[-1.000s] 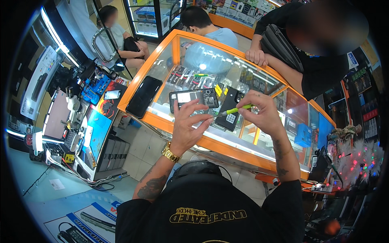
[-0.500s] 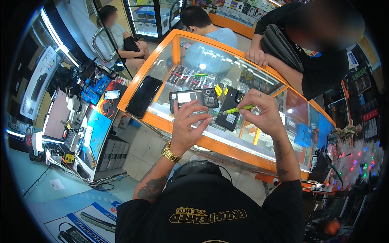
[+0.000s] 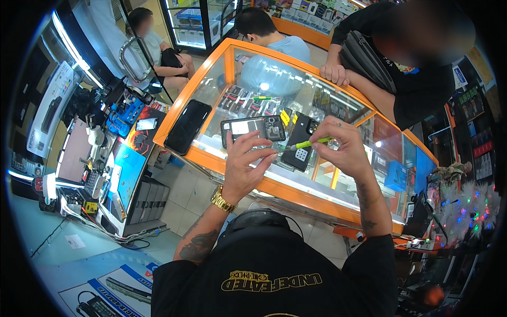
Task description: The person uses a green-handled screwdriver to remove screws from a disassembled mobile phone placed on a glass counter. They handle the phone casing and internal components, occasionally checking a smartphone screen, and continue unscrewing parts throughout the clip.
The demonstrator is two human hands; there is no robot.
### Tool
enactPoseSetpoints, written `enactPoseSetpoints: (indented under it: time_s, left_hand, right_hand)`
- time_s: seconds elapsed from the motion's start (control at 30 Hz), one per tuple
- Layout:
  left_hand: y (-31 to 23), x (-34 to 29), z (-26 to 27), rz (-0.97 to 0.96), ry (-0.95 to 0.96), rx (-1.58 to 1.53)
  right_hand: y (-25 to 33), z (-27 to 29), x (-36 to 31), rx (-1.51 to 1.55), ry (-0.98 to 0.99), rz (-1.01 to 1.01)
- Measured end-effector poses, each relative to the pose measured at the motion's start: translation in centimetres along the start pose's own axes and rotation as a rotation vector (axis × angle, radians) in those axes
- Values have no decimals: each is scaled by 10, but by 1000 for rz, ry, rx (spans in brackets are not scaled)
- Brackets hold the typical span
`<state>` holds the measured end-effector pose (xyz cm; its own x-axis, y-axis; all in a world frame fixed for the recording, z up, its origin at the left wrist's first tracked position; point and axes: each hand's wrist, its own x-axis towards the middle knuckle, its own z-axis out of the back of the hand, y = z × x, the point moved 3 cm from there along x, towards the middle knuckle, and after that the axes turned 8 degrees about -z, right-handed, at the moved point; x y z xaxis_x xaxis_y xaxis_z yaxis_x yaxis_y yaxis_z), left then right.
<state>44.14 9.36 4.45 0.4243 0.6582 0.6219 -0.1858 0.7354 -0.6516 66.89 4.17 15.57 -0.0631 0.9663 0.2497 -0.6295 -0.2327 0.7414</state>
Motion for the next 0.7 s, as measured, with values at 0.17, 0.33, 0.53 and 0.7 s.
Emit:
enactPoseSetpoints:
  time_s: [0.17, 0.33, 0.53, 0.7]
  left_hand:
    - [-1, 0, 0, -3, 1, 1]
    - [-1, 1, 0, -12, 10, 15]
    - [-1, 0, 0, -31, 9, 38]
    - [0, 2, -8, 9, -26, 127]
  right_hand:
    - [-1, -1, -1, 13, 6, -19]
    - [-1, -3, -1, -31, 0, -41]
    - [-1, -3, -1, -45, 22, -76]
    - [-5, 10, 15, -187, -10, -8]
